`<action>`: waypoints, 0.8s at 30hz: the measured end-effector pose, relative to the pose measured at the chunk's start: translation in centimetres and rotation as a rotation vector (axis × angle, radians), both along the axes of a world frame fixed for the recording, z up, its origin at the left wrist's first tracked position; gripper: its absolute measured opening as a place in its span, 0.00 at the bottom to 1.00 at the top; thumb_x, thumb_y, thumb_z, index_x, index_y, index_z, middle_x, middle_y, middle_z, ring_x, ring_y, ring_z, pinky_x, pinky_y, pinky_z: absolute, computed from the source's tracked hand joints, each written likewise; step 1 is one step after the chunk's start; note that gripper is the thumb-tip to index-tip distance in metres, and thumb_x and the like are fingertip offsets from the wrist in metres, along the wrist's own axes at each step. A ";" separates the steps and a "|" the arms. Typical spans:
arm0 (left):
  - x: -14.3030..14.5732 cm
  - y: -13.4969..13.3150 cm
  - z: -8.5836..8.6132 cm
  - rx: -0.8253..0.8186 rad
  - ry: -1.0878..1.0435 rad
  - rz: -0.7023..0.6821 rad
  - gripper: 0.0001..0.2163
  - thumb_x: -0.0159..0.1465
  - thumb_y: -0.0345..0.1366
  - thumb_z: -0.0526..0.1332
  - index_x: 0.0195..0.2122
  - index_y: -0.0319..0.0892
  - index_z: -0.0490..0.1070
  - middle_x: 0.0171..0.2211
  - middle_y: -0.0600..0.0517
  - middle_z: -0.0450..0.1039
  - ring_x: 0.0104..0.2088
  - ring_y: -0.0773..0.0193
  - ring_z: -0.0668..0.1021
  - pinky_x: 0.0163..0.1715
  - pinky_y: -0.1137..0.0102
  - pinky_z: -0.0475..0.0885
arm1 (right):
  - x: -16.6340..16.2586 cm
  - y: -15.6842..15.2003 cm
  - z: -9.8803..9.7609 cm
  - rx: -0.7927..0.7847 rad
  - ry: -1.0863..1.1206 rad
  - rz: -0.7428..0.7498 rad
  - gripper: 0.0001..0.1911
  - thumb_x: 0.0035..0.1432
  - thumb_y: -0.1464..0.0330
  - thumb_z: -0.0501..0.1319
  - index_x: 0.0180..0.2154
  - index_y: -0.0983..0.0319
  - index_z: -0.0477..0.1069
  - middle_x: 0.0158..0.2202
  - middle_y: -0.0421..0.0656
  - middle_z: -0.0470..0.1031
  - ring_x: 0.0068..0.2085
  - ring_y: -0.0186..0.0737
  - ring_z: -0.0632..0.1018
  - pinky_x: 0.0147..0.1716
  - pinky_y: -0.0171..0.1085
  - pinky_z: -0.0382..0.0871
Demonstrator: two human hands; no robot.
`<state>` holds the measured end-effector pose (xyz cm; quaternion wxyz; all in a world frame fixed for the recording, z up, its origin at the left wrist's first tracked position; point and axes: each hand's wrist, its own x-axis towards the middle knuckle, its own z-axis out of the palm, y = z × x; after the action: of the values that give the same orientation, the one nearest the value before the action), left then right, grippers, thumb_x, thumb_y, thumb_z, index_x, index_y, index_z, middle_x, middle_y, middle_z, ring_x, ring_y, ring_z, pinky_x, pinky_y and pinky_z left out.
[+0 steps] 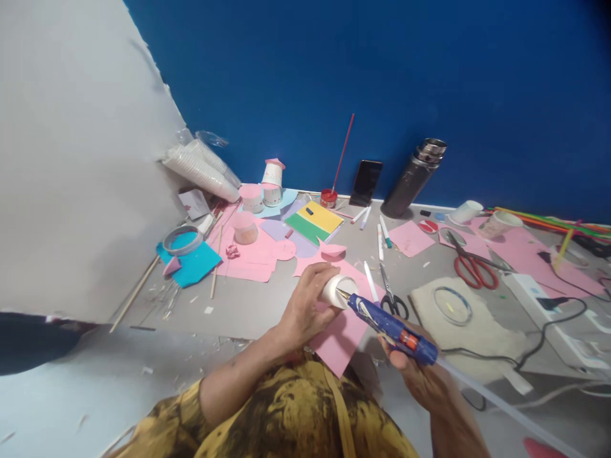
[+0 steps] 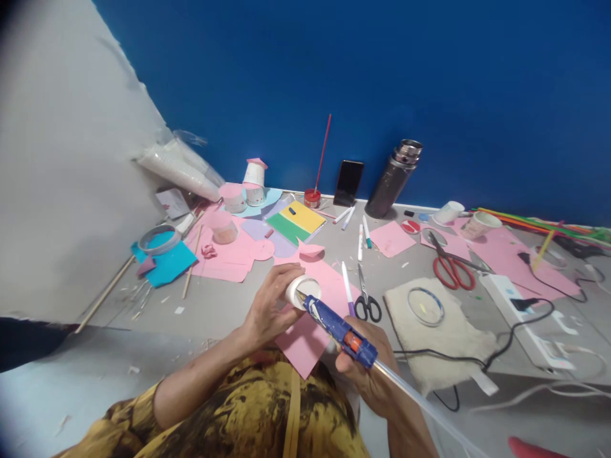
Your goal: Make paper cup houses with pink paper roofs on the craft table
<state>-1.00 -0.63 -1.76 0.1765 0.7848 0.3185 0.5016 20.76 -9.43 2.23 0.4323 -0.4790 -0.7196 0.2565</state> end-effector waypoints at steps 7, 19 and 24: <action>0.0 0.0 -0.1 -0.024 -0.016 -0.022 0.28 0.61 0.29 0.69 0.62 0.46 0.66 0.54 0.42 0.69 0.56 0.51 0.76 0.53 0.55 0.76 | 0.0 0.0 -0.1 -0.021 0.000 -0.027 0.29 0.67 0.43 0.55 0.26 0.58 0.73 0.23 0.43 0.73 0.24 0.41 0.74 0.24 0.39 0.70; 0.1 0.0 0.1 -0.027 -0.013 -0.026 0.28 0.59 0.27 0.69 0.60 0.46 0.67 0.53 0.43 0.71 0.55 0.51 0.76 0.52 0.57 0.76 | -0.3 0.0 0.0 -0.065 0.039 -0.096 0.30 0.64 0.40 0.55 0.26 0.58 0.71 0.22 0.42 0.72 0.25 0.42 0.74 0.26 0.39 0.70; 0.1 0.0 0.0 -0.018 -0.007 -0.031 0.28 0.59 0.27 0.68 0.61 0.46 0.66 0.54 0.42 0.71 0.55 0.51 0.76 0.52 0.57 0.76 | -0.3 0.0 0.0 -0.069 0.056 -0.088 0.30 0.64 0.40 0.56 0.26 0.57 0.71 0.22 0.42 0.72 0.24 0.42 0.73 0.25 0.39 0.68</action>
<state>-0.87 -0.67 -1.74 0.1924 0.7862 0.3102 0.4986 20.47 -9.39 2.27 0.4466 -0.5173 -0.6762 0.2752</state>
